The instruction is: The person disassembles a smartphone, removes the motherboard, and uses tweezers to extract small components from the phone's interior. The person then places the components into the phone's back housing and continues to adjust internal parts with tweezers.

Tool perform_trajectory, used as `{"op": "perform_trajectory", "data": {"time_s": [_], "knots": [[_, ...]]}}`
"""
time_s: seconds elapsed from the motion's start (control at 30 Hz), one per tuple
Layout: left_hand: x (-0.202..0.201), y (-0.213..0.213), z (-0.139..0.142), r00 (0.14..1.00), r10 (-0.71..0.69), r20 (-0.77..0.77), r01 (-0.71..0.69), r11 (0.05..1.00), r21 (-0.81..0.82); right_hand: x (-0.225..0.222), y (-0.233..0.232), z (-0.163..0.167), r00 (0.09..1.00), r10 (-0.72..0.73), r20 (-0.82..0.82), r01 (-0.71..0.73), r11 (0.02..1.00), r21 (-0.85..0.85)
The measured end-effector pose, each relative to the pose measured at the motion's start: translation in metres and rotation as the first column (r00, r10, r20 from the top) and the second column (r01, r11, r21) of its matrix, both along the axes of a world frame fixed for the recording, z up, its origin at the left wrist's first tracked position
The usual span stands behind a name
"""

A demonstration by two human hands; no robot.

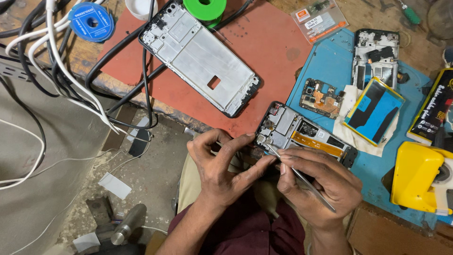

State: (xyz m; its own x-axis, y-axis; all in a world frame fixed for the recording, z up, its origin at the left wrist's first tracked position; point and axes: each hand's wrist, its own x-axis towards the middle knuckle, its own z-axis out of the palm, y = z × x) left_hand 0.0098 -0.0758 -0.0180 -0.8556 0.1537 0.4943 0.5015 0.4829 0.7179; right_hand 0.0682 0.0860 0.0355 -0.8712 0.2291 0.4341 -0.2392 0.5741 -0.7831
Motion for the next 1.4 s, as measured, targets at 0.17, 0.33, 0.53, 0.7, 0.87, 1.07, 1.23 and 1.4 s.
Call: {"op": "perform_trajectory", "data": {"time_s": [0.17,0.33,0.53,0.7,0.87,1.07,1.23,1.4], "knots": [[0.001,0.001,0.001,1.000,0.002,0.009,-0.002,1.000,0.023,0.001,-0.001,0.003,1.000,-0.005,0.014,0.005,1.000,0.016],[0.001,0.001,0.001,1.000,0.000,0.011,0.000,1.000,0.021,0.000,-0.002,0.006,0.999,-0.012,0.034,0.010,0.999,0.032],[0.001,0.001,0.001,1.000,0.004,0.004,-0.004,1.000,0.026,-0.003,-0.004,0.005,0.999,0.020,-0.032,-0.016,0.994,0.109],[0.001,0.001,-0.001,1.000,0.009,0.007,-0.009,1.000,0.017,-0.002,-0.006,0.002,0.999,0.006,-0.047,0.000,0.991,0.130],[0.001,0.001,-0.002,1.000,-0.003,0.000,0.003,1.000,0.014,-0.002,-0.006,0.000,0.998,-0.005,-0.058,0.013,0.991,0.130],[0.001,0.000,0.001,1.000,-0.004,0.001,0.004,0.999,0.040,-0.002,-0.006,0.000,0.998,0.011,-0.061,-0.003,0.992,0.125],[0.000,0.000,0.001,1.000,-0.003,0.002,0.003,0.999,0.043,-0.002,-0.005,-0.002,0.997,0.015,-0.071,-0.005,0.991,0.137],[-0.001,0.001,0.001,1.000,0.002,-0.001,-0.002,1.000,0.027,-0.002,-0.004,-0.005,0.997,0.011,-0.073,-0.001,0.990,0.141]]}}
